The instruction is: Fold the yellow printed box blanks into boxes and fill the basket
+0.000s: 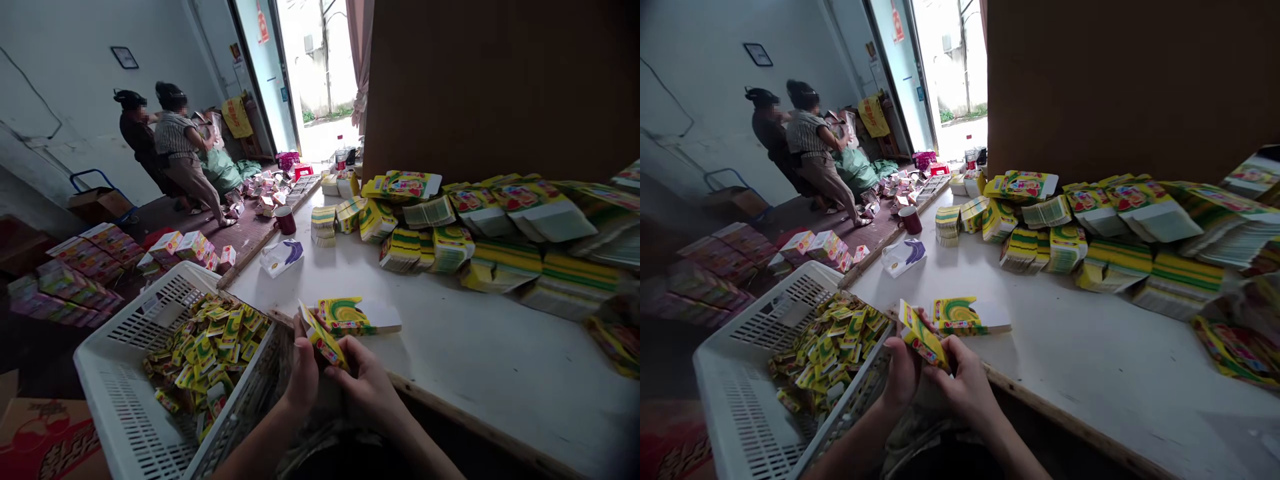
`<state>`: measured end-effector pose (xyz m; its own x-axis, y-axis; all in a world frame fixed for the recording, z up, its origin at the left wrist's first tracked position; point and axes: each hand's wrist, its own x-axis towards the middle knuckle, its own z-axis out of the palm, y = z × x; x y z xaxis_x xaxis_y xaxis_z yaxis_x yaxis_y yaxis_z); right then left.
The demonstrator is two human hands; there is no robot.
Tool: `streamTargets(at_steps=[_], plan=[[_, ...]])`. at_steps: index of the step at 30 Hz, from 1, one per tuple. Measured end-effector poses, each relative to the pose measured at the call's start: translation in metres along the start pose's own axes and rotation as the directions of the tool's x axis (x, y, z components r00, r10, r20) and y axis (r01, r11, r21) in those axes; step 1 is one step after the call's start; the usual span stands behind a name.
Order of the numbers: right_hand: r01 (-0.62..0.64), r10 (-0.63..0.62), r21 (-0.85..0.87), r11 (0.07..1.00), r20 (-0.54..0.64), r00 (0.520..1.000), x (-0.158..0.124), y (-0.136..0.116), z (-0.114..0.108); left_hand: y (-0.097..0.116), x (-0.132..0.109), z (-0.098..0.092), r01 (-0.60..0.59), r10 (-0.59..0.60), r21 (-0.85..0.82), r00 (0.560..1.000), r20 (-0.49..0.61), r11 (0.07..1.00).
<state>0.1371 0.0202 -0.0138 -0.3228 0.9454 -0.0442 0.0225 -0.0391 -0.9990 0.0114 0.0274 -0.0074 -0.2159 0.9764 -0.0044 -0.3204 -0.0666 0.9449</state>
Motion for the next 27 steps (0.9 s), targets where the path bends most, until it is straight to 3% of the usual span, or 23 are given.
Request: streamTargets(at_steps=[3, 8, 11, 14, 15, 17, 20, 22, 25, 26, 27], plan=[[0.08, -0.085, -0.133, 0.988, -0.03, 0.996, -0.001, 0.0, -0.01, 0.009, 0.001, -0.001, -0.075, 0.062, 0.172, 0.995, 0.078, 0.982], [0.209, -0.225, -0.326, 0.922, -0.013, 0.974, 0.0, -0.005, -0.021, 0.024, 0.006, -0.007, -0.117, 0.095, 0.359, 0.992, 0.079, 0.926], [0.19, -0.25, -0.573, 0.797, -0.026, 0.968, 0.0, -0.013, -0.029, 0.039, 0.006, -0.011, -0.27, 0.257, 0.415, 0.962, 0.088, 0.869], [0.183, -0.273, -0.786, 0.591, 0.018, 0.962, -0.001, -0.022, -0.032, 0.062, 0.004, -0.013, -0.494, 0.404, 0.586, 0.868, 0.289, 0.642], [0.206, -0.287, -0.827, 0.524, 0.056, 0.956, -0.002, -0.024, -0.03, 0.07, 0.003, -0.014, -0.537, 0.368, 0.642, 0.843, 0.391, 0.548], [0.275, -0.321, -0.866, 0.418, 0.142, 0.937, -0.003, -0.028, -0.027, 0.084, 0.004, -0.016, -0.536, 0.168, 0.741, 0.84, 0.516, 0.404], [0.335, -0.376, -0.875, 0.349, 0.197, 0.905, -0.004, -0.032, -0.024, 0.096, 0.01, -0.024, -0.429, -0.198, 0.851, 0.846, 0.496, 0.302], [0.348, -0.421, -0.869, 0.352, 0.185, 0.888, -0.004, -0.036, -0.025, 0.096, 0.014, -0.03, -0.395, -0.386, 0.854, 0.77, 0.509, 0.337], [0.394, -0.468, -0.847, 0.357, 0.203, 0.86, -0.003, -0.04, -0.027, 0.085, 0.015, -0.035, -0.334, -0.556, 0.807, 0.594, 0.581, 0.487], [0.412, -0.471, -0.838, 0.358, 0.219, 0.855, -0.002, -0.041, -0.027, 0.077, 0.015, -0.034, -0.298, -0.563, 0.794, 0.576, 0.593, 0.53], [0.427, -0.472, -0.828, 0.363, 0.232, 0.851, -0.002, -0.041, -0.026, 0.07, 0.014, -0.033, -0.26, -0.546, 0.778, 0.587, 0.598, 0.572]])
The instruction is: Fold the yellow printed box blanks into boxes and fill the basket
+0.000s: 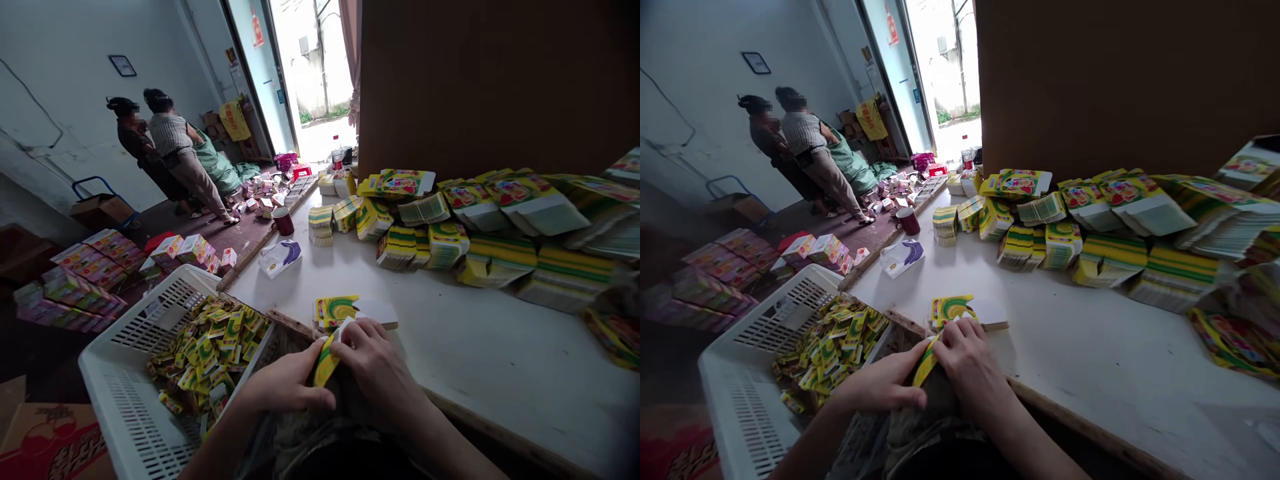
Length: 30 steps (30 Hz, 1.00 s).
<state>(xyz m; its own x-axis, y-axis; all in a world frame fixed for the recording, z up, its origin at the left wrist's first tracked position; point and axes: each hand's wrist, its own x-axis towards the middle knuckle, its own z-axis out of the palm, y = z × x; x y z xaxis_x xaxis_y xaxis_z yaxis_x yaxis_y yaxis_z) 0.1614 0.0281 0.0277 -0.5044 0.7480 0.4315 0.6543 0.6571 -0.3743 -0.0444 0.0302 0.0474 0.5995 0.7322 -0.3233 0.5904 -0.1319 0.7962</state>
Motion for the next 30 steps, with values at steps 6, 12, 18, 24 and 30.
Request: streamTargets(at_steps=[6, 12, 18, 24, 30], plan=[[-0.072, 0.117, 0.185, 0.98, -0.245, 0.963, -0.005, 0.002, 0.002, -0.008, 0.028, 0.028, -0.107, -0.024, -0.252, 0.883, -0.469, 0.962], [-0.315, 0.495, 0.852, 0.419, 0.076, 0.865, -0.008, 0.004, 0.021, -0.007, 0.032, 0.049, -0.079, 0.007, -0.09, 0.79, -0.613, 0.993], [-0.333, 0.281, 0.885, -0.326, 0.427, 0.86, -0.004, -0.002, 0.036, -0.016, 0.028, 0.06, -0.133, 0.14, 0.06, 0.752, -0.644, 0.989], [-0.411, 0.196, 0.834, -0.368, 0.502, 0.842, 0.002, 0.0, 0.02, -0.019, 0.029, 0.06, -0.179, 0.248, 0.172, 0.75, -0.613, 0.969], [-0.337, 0.321, 0.847, -0.411, 0.481, 0.816, -0.005, -0.002, 0.032, -0.016, 0.031, 0.059, -0.295, 0.448, 0.344, 0.686, -0.574, 0.891]])
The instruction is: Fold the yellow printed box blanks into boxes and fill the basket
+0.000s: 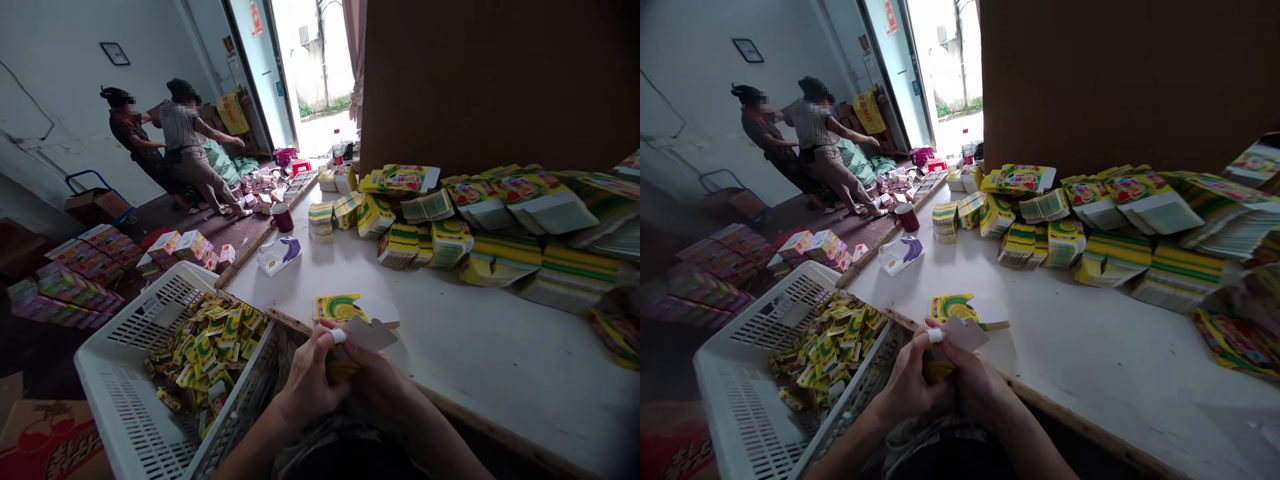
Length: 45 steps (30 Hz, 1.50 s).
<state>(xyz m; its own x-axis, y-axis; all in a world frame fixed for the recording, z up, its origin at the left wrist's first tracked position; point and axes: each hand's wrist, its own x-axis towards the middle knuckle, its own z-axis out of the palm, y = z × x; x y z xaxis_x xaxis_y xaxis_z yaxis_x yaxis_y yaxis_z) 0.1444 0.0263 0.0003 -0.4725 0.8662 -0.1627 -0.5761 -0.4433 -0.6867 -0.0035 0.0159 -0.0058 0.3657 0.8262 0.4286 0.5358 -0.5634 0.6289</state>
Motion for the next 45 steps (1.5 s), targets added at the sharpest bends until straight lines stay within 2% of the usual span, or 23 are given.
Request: streamTargets(at_steps=[4, 7, 10, 16, 22, 28, 32, 38, 45], plan=[[0.034, -0.033, -0.03, 0.999, 0.046, 0.998, -0.002, 0.007, -0.004, 0.002, 0.002, -0.002, 0.029, -0.029, -0.001, 1.0, -0.003, 1.0], [0.126, -0.114, -0.172, 0.977, 0.082, 0.99, -0.004, 0.004, -0.005, 0.005, 0.003, -0.002, 0.115, -0.113, -0.027, 0.993, 0.042, 0.993], [0.193, -0.162, -0.337, 0.921, 0.117, 0.98, -0.006, -0.002, -0.005, 0.008, 0.004, -0.001, 0.177, -0.171, -0.065, 0.982, 0.08, 0.982], [0.314, -0.248, -0.567, 0.761, 0.194, 0.949, -0.006, -0.005, -0.008, 0.009, 0.006, 0.001, 0.157, -0.149, -0.096, 0.986, 0.08, 0.983], [0.397, -0.317, -0.644, 0.654, 0.243, 0.917, -0.008, -0.008, -0.008, 0.01, 0.006, 0.003, 0.143, -0.137, -0.135, 0.989, 0.053, 0.98], [0.469, -0.389, -0.745, 0.473, 0.301, 0.871, -0.005, -0.006, -0.009, 0.007, 0.004, 0.008, 0.197, -0.187, -0.155, 0.979, 0.077, 0.968], [0.498, -0.394, -0.773, 0.393, 0.348, 0.851, -0.005, -0.006, -0.009, 0.003, 0.001, 0.011, 0.204, -0.192, -0.132, 0.976, 0.101, 0.97], [0.499, -0.361, -0.787, 0.363, 0.376, 0.854, -0.007, -0.015, -0.003, 0.0, 0.0, 0.008, 0.125, -0.113, -0.109, 0.988, 0.108, 0.986], [0.504, -0.321, -0.785, 0.359, 0.403, 0.857, -0.007, -0.012, -0.007, 0.003, 0.001, 0.005, 0.149, -0.129, -0.183, 0.985, 0.116, 0.972]])
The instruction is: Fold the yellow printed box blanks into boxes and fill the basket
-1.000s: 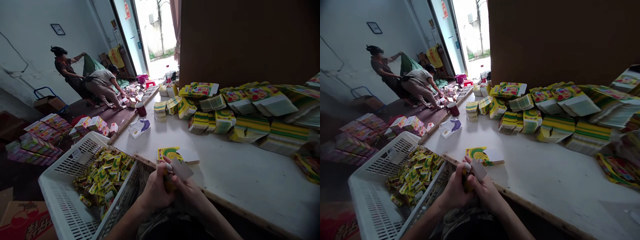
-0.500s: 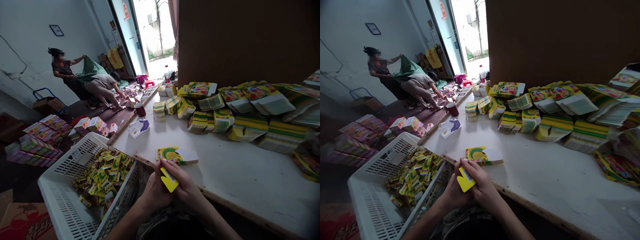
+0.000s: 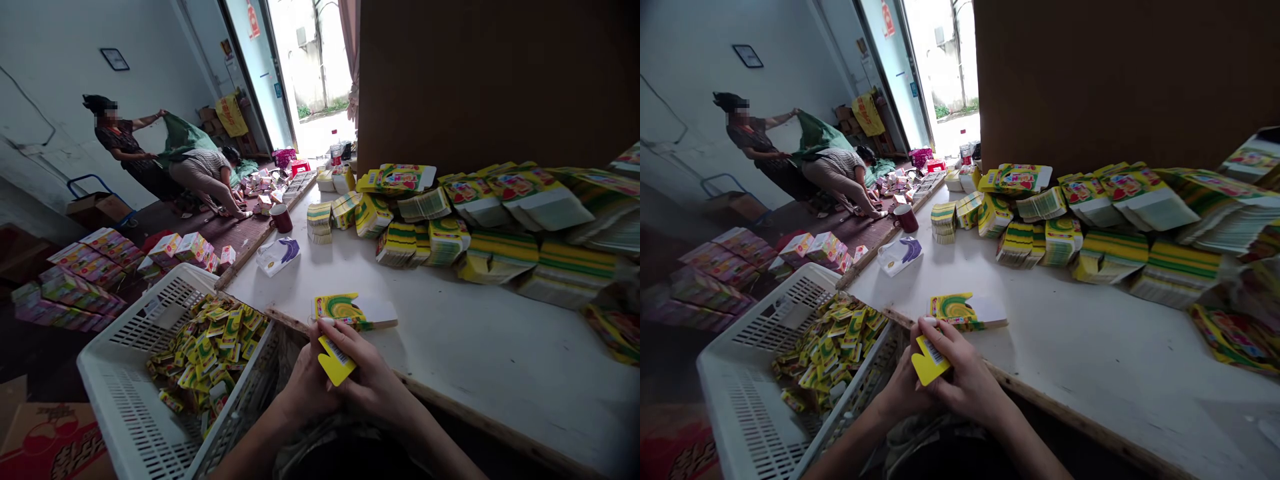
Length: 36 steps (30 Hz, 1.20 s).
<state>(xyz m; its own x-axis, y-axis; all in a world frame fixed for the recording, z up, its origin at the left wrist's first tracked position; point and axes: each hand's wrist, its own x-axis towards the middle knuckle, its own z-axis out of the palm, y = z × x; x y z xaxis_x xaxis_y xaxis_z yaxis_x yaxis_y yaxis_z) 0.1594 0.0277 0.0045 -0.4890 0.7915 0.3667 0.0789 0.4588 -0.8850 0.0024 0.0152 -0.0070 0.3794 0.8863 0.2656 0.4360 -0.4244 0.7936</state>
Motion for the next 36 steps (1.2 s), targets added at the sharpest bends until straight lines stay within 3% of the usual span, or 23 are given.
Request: streamTargets(at_steps=[6, 18, 24, 31, 36], plan=[[0.011, -0.012, -0.031, 0.999, -0.01, 1.0, 0.002, -0.003, 0.001, -0.007, -0.001, 0.004, 0.042, -0.043, 0.037, 0.999, 0.019, 0.998], [0.028, -0.028, -0.023, 0.999, -0.017, 0.999, -0.003, 0.006, 0.003, -0.005, 0.001, 0.004, -0.036, 0.035, -0.029, 0.999, -0.013, 0.999], [0.006, 0.005, 0.059, 0.998, -0.181, 0.984, -0.008, 0.005, 0.009, 0.008, 0.005, -0.004, 0.036, -0.039, -0.114, 0.999, -0.026, 0.993], [0.074, -0.095, -0.117, 0.99, -0.178, 0.979, -0.008, 0.009, 0.009, 0.005, 0.01, -0.006, 0.103, -0.098, 0.057, 0.992, -0.081, 0.993], [0.059, -0.087, -0.145, 0.988, -0.197, 0.976, -0.007, 0.012, 0.013, 0.003, 0.015, -0.007, -0.026, 0.054, 0.206, 0.99, -0.13, 0.978]])
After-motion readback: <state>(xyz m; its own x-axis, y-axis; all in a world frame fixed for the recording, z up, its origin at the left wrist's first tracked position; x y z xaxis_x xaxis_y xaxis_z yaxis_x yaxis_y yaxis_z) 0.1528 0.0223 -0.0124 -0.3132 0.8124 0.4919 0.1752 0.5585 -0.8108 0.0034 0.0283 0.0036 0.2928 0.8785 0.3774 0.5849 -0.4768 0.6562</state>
